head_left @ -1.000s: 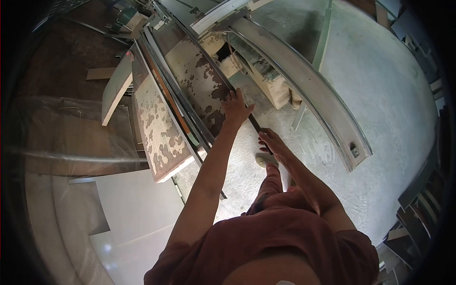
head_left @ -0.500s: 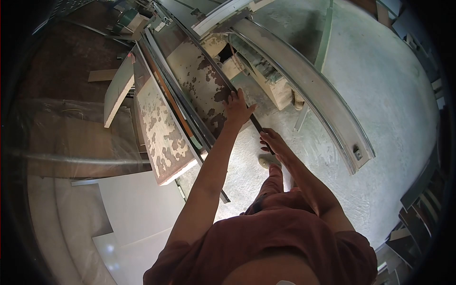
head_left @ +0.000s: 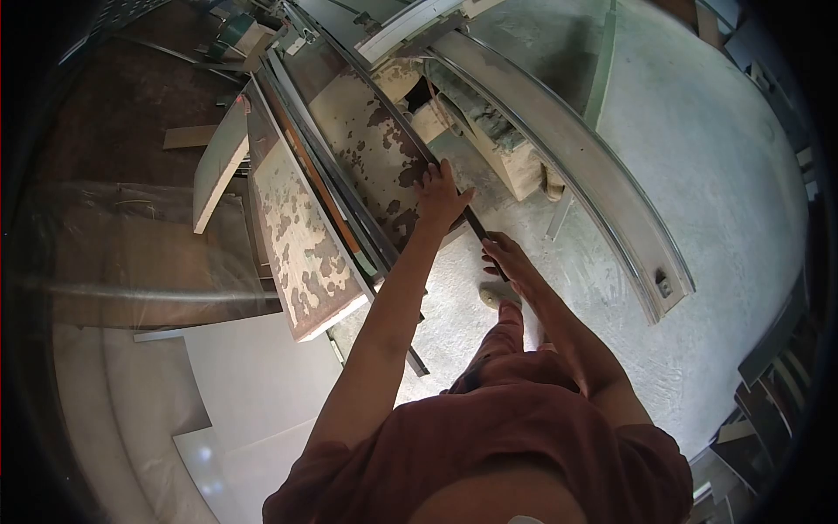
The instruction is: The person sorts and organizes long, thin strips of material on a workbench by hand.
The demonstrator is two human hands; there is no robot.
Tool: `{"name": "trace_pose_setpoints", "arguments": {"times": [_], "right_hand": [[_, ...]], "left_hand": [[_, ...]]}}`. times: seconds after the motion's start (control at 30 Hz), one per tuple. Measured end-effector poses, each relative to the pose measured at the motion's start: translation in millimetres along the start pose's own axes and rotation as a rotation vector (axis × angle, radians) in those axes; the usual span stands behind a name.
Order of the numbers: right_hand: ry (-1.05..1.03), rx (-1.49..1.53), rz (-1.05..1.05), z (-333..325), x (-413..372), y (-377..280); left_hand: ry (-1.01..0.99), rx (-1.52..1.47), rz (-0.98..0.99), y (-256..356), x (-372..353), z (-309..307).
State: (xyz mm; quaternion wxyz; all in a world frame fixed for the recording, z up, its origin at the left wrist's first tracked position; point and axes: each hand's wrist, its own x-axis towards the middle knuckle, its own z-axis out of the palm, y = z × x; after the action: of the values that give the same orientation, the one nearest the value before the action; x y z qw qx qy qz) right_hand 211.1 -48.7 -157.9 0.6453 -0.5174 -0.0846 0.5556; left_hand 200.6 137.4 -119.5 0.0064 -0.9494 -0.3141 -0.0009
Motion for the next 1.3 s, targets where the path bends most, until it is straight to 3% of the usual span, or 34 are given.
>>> {"name": "trace_pose_setpoints", "arguments": {"times": [1.3], "right_hand": [[-0.018, -0.045, -0.027, -0.1, 1.7, 0.1]], "left_hand": [[-0.015, 0.016, -0.009, -0.4, 0.1, -1.3]]}}
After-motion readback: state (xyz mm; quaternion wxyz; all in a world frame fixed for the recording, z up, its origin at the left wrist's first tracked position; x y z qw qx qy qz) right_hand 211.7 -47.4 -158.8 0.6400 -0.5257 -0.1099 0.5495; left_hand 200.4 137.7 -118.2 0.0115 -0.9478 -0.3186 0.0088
